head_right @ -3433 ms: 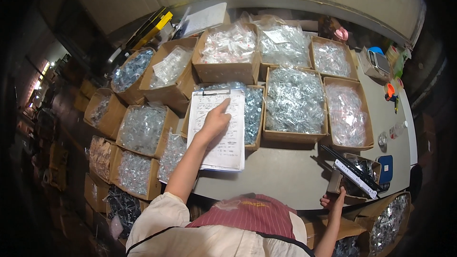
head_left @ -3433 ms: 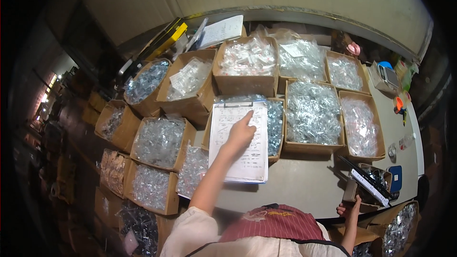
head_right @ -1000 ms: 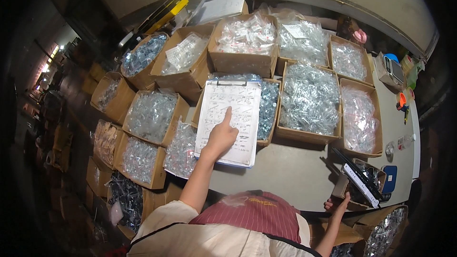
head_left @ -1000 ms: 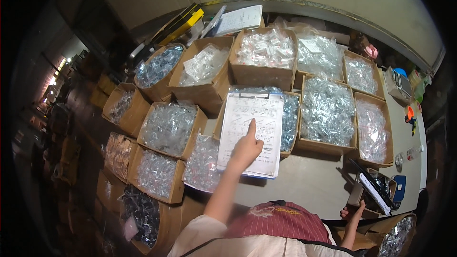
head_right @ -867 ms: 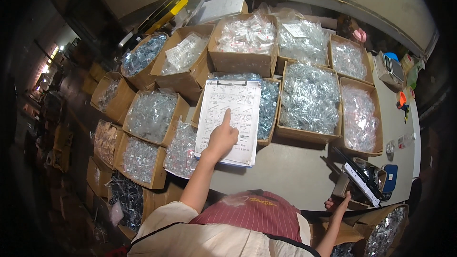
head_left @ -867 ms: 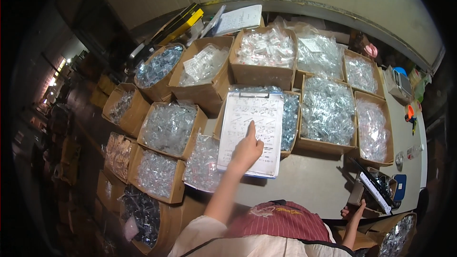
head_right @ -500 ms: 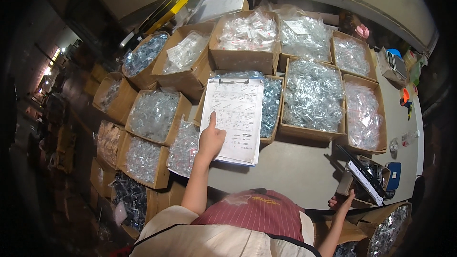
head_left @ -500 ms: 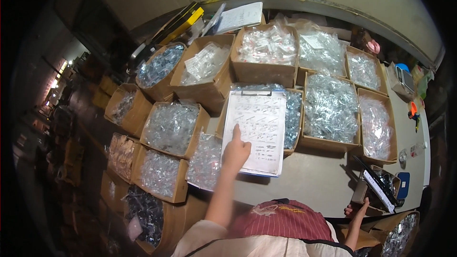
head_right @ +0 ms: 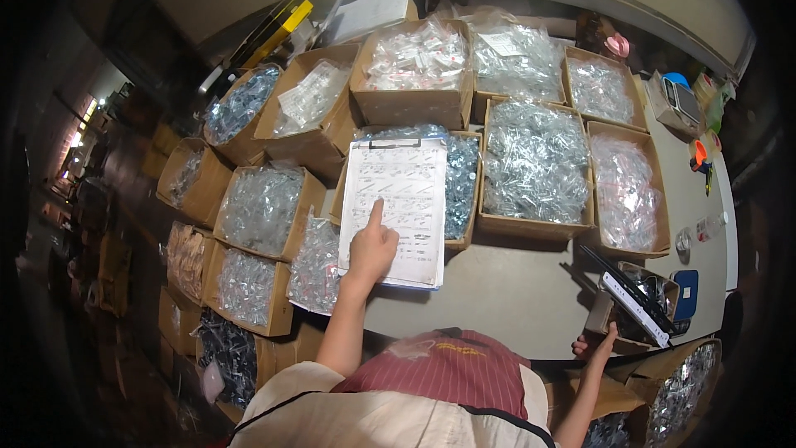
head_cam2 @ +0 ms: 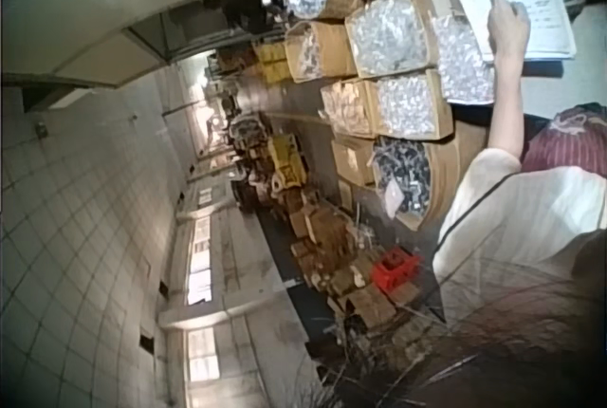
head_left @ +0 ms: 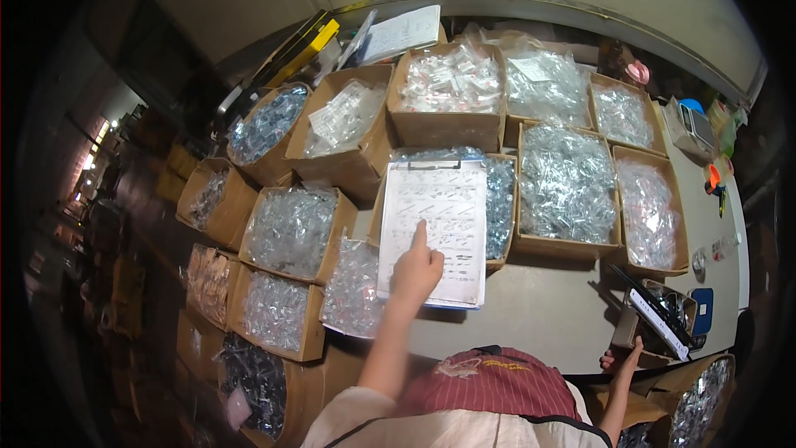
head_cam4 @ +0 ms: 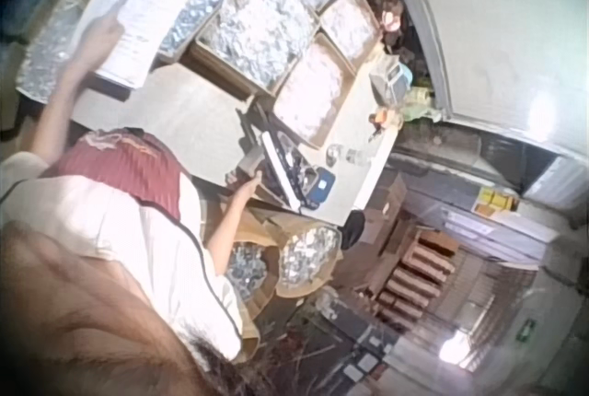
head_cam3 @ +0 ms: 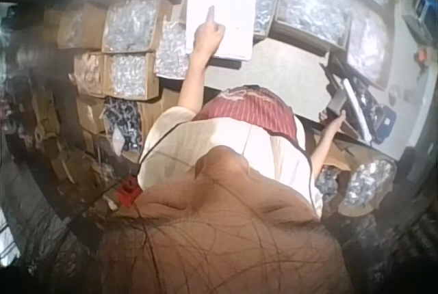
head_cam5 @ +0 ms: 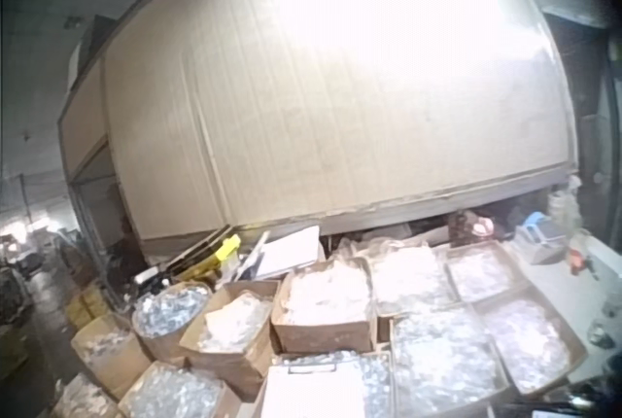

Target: The person points to items on a clipboard while picking up and checking various small hardware components from boxes on a table.

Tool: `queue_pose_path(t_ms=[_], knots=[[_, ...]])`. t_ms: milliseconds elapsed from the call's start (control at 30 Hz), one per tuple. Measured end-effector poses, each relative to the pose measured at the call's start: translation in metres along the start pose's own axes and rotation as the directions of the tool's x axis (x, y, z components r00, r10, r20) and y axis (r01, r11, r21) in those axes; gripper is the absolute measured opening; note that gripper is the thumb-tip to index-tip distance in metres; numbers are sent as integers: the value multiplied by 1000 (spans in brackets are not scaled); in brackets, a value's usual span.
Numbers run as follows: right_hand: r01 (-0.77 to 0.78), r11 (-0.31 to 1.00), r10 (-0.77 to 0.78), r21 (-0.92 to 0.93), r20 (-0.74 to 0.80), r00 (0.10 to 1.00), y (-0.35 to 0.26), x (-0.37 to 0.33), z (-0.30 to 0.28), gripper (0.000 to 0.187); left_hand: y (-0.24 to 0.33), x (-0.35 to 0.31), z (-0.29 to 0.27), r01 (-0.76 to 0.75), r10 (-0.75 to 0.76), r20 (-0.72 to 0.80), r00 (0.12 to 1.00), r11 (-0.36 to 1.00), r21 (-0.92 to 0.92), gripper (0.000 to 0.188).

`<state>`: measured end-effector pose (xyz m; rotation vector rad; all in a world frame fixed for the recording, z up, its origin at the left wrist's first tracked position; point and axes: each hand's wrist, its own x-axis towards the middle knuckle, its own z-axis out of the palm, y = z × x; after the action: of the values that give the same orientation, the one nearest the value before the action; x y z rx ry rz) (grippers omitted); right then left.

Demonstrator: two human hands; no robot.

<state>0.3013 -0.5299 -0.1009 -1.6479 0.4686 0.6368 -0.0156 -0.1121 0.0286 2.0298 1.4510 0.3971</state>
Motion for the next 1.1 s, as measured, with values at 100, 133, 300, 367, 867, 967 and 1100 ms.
queue_pose_path(t_ms=[100,133,300,367,867,967,1100], knots=[[-31,998,27,47,82,996,1,8,-8,75,-2,2,4,-53,54,20,998,998,-20,70],[-43,997,37,61,96,995,1,9,-8,74,-3,2,5,-90,92,59,994,995,-36,70],[-49,997,43,51,102,994,0,8,-8,74,6,1,5,-60,50,122,991,995,83,70],[-31,999,28,37,75,997,1,8,-8,75,9,0,6,-58,52,106,993,997,50,70],[9,1000,-9,-15,59,998,0,1,-4,74,41,-14,17,-200,199,38,979,980,15,69],[23,999,-21,-25,55,998,-1,-2,0,75,32,-9,29,-164,140,229,963,983,86,73],[33,999,-34,14,62,998,-1,0,-3,75,30,-8,29,-178,161,198,967,981,74,73]])
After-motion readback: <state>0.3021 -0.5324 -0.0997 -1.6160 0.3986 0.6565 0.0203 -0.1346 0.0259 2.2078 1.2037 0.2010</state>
